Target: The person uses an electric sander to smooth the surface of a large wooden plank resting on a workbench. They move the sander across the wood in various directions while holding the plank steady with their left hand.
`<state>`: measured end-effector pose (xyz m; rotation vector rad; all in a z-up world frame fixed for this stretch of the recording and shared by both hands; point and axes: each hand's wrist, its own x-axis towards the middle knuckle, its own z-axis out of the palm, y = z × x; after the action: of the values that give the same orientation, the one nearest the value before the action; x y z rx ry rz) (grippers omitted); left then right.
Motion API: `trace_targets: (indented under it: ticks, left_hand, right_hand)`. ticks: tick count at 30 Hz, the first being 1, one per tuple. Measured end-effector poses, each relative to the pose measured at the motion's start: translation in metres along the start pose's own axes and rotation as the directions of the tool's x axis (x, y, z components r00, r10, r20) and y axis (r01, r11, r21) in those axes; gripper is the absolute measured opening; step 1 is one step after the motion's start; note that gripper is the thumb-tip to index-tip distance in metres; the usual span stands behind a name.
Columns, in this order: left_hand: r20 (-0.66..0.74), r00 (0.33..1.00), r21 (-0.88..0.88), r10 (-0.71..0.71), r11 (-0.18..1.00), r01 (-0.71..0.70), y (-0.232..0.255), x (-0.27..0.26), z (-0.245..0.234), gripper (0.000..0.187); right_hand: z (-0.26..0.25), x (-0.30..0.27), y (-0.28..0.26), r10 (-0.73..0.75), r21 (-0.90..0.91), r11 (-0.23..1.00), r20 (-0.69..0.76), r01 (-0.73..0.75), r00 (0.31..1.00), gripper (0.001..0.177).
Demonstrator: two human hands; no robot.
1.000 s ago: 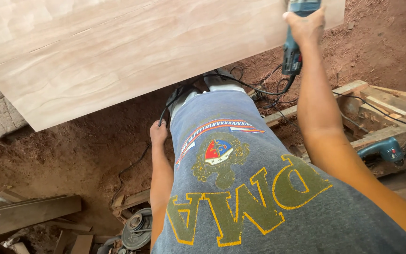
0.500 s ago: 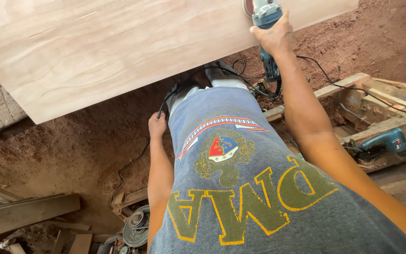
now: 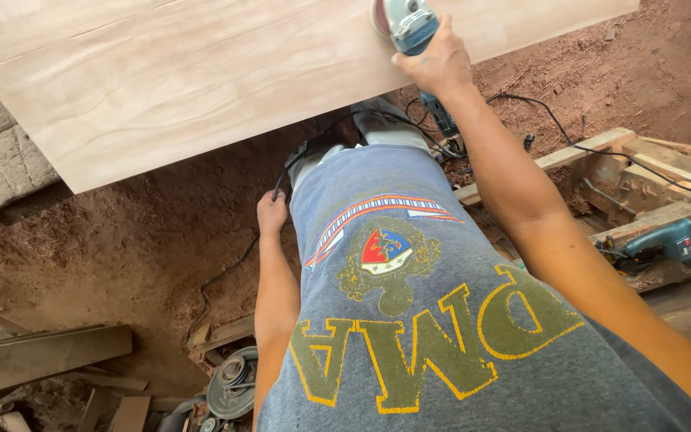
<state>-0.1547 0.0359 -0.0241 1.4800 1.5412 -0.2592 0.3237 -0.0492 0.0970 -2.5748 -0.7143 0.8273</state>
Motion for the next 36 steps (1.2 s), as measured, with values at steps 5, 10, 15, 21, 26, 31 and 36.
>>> trace_targets:
  ticks: [5,10,15,21,26,31,36]
  left_hand:
    - [0.011,1.000,0.000,0.015,1.000,-0.015,-0.011,0.002,0.003,0.028]
    - [0.006,1.000,0.040,0.017,0.999,-0.017,-0.006,0.004,0.004,0.028]
    - [-0.027,0.995,-0.012,0.098,0.995,-0.098,0.004,0.010,0.002,0.027]
    - [0.007,1.000,0.014,0.031,0.999,-0.031,0.037,0.008,0.019,0.028]
    - [0.041,0.999,0.034,0.027,0.999,-0.029,0.078,0.008,0.042,0.029]
    - [0.033,0.999,0.142,0.017,0.990,-0.022,0.112,0.016,0.054,0.034]
    - [0.039,0.997,0.180,0.071,0.981,-0.077,0.154,0.011,0.051,0.033]
  right_hand:
    - [0.016,-0.002,-0.056,0.005,-0.088,0.996,0.171,0.010,0.985,0.073]
    - [0.040,-0.001,-0.100,-0.055,-0.144,0.985,0.277,0.098,0.959,0.066]
    - [0.029,0.009,-0.099,-0.129,-0.069,0.987,0.209,0.147,0.969,0.071]
    - [-0.030,0.029,-0.026,0.012,-0.035,0.999,0.196,-0.005,0.980,0.074]
    - [-0.087,0.026,0.033,0.185,-0.010,0.982,0.241,-0.188,0.953,0.080]
    - [-0.103,0.032,0.103,0.275,-0.008,0.960,0.227,-0.280,0.934,0.082]
    - [-0.133,0.034,0.140,0.356,0.115,0.920,0.154,-0.375,0.922,0.085]
